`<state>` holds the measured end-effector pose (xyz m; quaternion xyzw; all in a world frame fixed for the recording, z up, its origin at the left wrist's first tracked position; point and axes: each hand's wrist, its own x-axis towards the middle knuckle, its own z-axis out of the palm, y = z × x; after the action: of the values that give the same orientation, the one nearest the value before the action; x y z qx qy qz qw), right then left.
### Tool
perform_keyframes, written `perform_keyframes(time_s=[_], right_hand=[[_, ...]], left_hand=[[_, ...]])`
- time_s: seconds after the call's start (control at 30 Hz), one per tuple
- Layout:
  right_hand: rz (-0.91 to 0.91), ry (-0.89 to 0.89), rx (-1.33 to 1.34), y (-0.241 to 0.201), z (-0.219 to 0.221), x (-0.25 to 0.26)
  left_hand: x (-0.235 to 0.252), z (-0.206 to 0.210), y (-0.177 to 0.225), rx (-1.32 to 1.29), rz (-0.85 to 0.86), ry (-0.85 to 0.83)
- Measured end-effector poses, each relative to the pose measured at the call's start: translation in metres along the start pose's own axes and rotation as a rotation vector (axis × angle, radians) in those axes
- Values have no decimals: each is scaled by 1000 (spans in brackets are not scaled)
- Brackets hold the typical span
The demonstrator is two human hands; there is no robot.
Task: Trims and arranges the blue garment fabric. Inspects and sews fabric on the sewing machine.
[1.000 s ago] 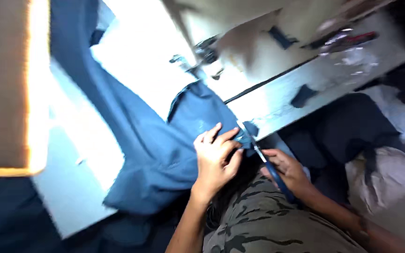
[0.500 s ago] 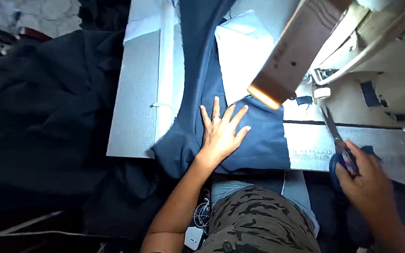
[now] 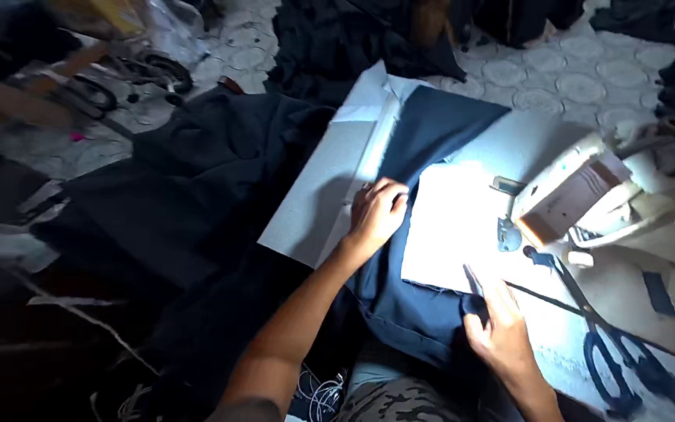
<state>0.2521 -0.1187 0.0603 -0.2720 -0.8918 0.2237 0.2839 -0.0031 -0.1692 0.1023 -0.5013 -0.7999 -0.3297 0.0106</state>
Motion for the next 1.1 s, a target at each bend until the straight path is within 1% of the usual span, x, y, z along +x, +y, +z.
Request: perform_keyframes(time_s=[0.07,0.1,0.13,0.2,0.27,0.3,0.33,0.4,0.43,0.47,0.5,0.57,0.63,0.67,0.7,0.73,0.77,0.8,0.83,0.87,0.9,0.93,0.97,1.0,1.03,1.07,1.1], right_hand=[[16,-33,-83,-6,1,1],[8,-25,-149,-6,6,1],[-2,3,-220,-4,12,1],[-14,59,-300,3,21,3],[25,120,-239,5,17,8],[117,143,-128,3,11,11],[279,170,54,-1,4,14],[632,275,462,-1,-4,26],[717,326,649,4,-5,29],[769,345,769,10,-4,32],[802,329,813,18,-1,34],[809,250,793,34,9,37],[774,161,810,48,19,38],[787,133,845,46,19,41],[808,87,900,40,17,44],[818,65,952,38,19,49],[804,82,977,43,29,57],[763,74,1014,48,36,65],[728,56,1024,47,38,71],[714,52,1019,40,34,75],[736,52,1012,34,27,79],[769,63,999,30,21,83],[804,91,962,27,15,86],[829,109,895,27,8,83],[825,102,790,29,0,74],[764,107,661,31,-8,64],[658,106,536,32,-17,52]], left_hand=[[50,14,-20,65,-176,-149],[67,24,-27,96,-225,-183],[77,37,-35,116,-226,-166],[88,51,-45,90,-153,-107],[95,43,-48,-90,-142,-111],[95,33,-50,-211,-165,-64],[92,19,-54,-313,-180,27],[80,-22,-69,-387,-148,266],[70,-46,-82,-372,-125,356],[56,-71,-99,-333,-137,407],[40,-95,-116,-268,-182,433],[6,-133,-148,-85,-362,453],[-21,-157,-162,118,-551,499],[-31,-164,-160,215,-612,533],[-37,-167,-151,295,-619,570],[-42,-165,-133,362,-572,588],[-44,-155,-110,398,-468,582],[-45,-137,-84,388,-308,553],[-47,-111,-58,309,-114,486],[-46,-81,-39,169,83,387],[-48,-50,-21,33,201,196],[-50,-25,-4,-30,229,-58],[-50,-6,9,-25,186,-332],[-49,11,15,20,146,-523],[-48,29,16,81,148,-593],[-42,45,14,154,175,-583],[-34,55,12,195,206,-558]])
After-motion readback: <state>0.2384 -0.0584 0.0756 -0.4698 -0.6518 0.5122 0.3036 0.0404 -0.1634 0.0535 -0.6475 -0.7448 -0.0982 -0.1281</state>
